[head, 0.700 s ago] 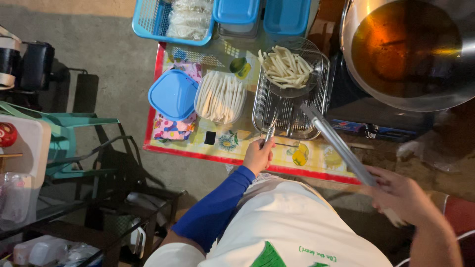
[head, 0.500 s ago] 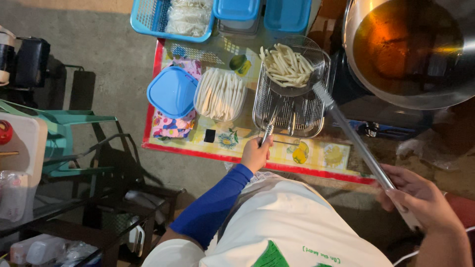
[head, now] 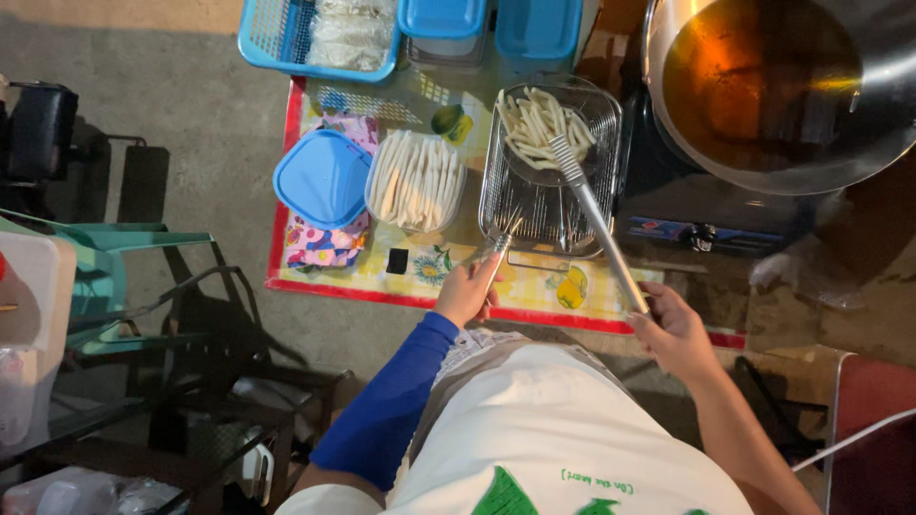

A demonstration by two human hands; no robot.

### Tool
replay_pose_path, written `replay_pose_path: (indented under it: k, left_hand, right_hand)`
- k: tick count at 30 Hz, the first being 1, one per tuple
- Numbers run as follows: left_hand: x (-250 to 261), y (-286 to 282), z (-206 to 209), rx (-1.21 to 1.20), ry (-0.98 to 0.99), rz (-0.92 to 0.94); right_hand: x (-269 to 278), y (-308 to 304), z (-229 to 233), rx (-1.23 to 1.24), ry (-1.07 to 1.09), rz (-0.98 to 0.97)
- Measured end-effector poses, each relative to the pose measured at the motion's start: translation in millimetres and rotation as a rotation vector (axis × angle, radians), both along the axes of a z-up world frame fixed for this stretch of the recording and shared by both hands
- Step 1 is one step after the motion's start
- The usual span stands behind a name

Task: The person uses tongs to transfer white vegetable sticks from a container into a metal mesh strainer basket. They then lift the basket and lower it into a wok of hot oil to begin frying.

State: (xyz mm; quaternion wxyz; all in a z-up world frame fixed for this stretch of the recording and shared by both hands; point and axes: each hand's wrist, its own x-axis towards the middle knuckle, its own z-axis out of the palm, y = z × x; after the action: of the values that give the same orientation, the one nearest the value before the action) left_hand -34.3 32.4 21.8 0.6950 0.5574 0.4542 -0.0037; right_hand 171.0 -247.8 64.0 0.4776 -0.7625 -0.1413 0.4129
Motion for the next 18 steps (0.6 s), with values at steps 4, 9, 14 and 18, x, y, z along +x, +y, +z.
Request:
replay_pose_path:
  k: [4, 9, 14, 18]
  left_hand:
    - [-6, -4, 6, -0.103, -0.017, 0.030]
    - [-16, -13, -1, -0.140, -0.060, 0.009]
    - [-22, -22, -13, -0.248, -0.087, 0.075]
    - [-33, -22, -23, -0.241, -0.127, 0.095]
  right_hand:
    - [-11, 13, 6, -0.049, -0.085, 0.003]
    - [-16, 28, 20, -0.066, -0.126, 0.029]
    - [-18, 48, 35, -0.045, -0.137, 0.055]
    - [-21, 67, 49, -0.102, -0.139, 0.087]
